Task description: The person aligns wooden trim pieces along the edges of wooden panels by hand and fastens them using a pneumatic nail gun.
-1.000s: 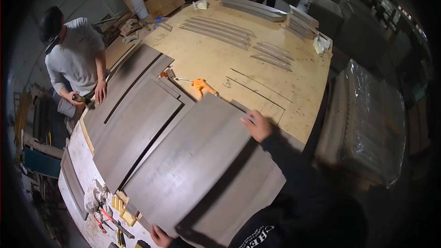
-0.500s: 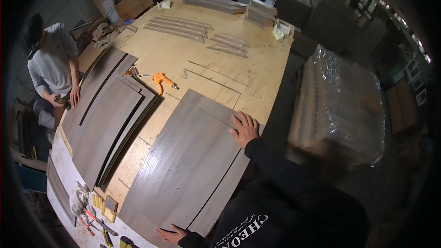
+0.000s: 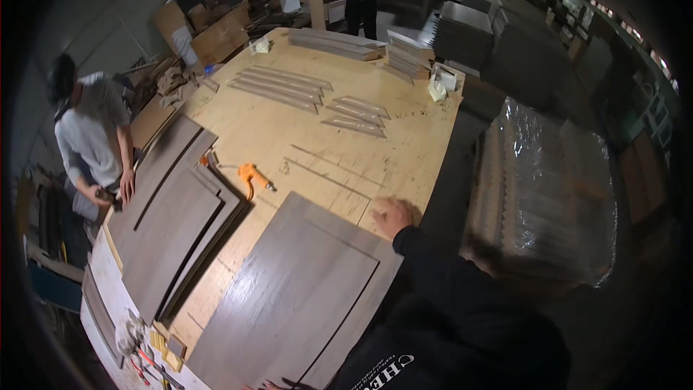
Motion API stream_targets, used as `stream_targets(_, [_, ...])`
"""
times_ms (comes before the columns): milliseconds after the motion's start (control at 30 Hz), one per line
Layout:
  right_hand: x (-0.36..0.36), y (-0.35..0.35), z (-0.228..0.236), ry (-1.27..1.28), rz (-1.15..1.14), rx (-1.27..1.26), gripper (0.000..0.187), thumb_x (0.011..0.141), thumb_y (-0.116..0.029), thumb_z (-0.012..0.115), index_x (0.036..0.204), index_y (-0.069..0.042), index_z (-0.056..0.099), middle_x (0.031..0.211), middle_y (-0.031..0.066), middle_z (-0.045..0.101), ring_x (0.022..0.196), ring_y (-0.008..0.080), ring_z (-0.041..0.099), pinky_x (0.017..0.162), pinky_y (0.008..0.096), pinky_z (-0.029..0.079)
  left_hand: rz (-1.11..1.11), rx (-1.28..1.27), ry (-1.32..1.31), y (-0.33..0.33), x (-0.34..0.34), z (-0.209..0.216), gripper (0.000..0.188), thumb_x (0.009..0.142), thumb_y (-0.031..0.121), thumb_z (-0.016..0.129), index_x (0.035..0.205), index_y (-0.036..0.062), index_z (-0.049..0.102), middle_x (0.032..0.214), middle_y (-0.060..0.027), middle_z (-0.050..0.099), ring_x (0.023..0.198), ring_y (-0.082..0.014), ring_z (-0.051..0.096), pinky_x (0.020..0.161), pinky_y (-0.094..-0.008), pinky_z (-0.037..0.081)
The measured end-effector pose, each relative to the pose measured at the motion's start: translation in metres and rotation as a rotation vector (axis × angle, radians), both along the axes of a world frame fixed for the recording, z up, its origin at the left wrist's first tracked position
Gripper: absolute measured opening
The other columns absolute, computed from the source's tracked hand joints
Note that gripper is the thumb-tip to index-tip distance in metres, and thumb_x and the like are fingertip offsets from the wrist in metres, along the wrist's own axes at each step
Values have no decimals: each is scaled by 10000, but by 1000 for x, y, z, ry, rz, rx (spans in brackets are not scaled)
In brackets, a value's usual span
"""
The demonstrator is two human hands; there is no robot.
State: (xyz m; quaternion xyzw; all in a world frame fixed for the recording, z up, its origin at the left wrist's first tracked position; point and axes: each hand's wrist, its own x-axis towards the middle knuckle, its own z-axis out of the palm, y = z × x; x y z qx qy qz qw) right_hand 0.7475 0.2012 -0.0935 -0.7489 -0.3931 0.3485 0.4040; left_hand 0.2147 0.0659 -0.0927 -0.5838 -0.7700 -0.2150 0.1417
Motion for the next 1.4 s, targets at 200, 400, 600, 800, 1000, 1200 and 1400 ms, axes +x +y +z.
stream_targets(200, [130, 67, 4, -876, -382, -75, 645, 770, -395, 658, 1281, -54, 462, 1277, 130, 448, 1209, 306, 360, 1016, 472, 275, -398, -46, -246, 71, 128, 10, 565, 823, 283, 620, 1270, -20, 453, 1308, -250, 426, 1212, -397, 414, 1007, -472, 328])
stream_targets(400, [156, 149, 12, -567, -292, -71, 438, 721, -402, 701, 1089, -184, 607, 1110, 67, 506, 1119, 260, 418, 955, 449, 320, -726, -331, -398, 133, 333, 83, 478, 751, 109, 674, 1197, 17, 529, 1248, -245, 473, 1151, -395, 470, 966, -435, 389])
stream_targets(600, [155, 145, 13, -526, -218, 18, 230, 738, -329, 689, 926, -204, 644, 980, 44, 554, 1020, 256, 484, 910, 444, 336, -894, -415, -392, 198, 411, 74, 482, 724, 98, 690, 1179, 42, 541, 1211, -219, 500, 1116, -378, 492, 938, -424, 420])
stream_targets(800, [158, 111, -11, -374, 199, 110, 411, 716, -392, 693, 1070, -195, 625, 1056, 64, 564, 1051, 318, 474, 974, 487, 292, -1075, -442, -105, 323, 462, 66, 655, 680, 111, 682, 1279, 45, 427, 1281, -246, 415, 1172, -403, 419, 983, -445, 374])
stream_targets(1000, [207, 163, 27, -420, -112, -94, 888, 695, -441, 702, 1403, -135, 262, 1423, 109, 353, 1349, 339, 206, 1063, 568, 143, -1093, -453, 260, 415, 515, 39, 673, 749, 147, 614, 1370, 138, 353, 1389, -203, 325, 1251, -401, 346, 1005, -496, 344])
stream_targets(1200, [219, 192, 35, -526, 23, -215, 940, 669, -475, 713, 1420, -164, 240, 1473, 95, 278, 1400, 280, 100, 1099, 555, 46, -1224, -458, 567, 445, 548, 8, 477, 863, 220, 511, 1332, 254, 429, 1481, -110, 237, 1332, -358, 278, 1024, -578, 293])
stream_targets(1400, [212, 209, 27, -577, 1, -154, 714, 739, -427, 683, 1362, -253, 382, 1354, 47, 468, 1375, 225, 217, 1102, 554, 74, -1319, -475, 544, 441, 531, 2, 330, 816, 147, 532, 1146, 137, 517, 1366, -113, 414, 1322, -315, 322, 1046, -593, 246])
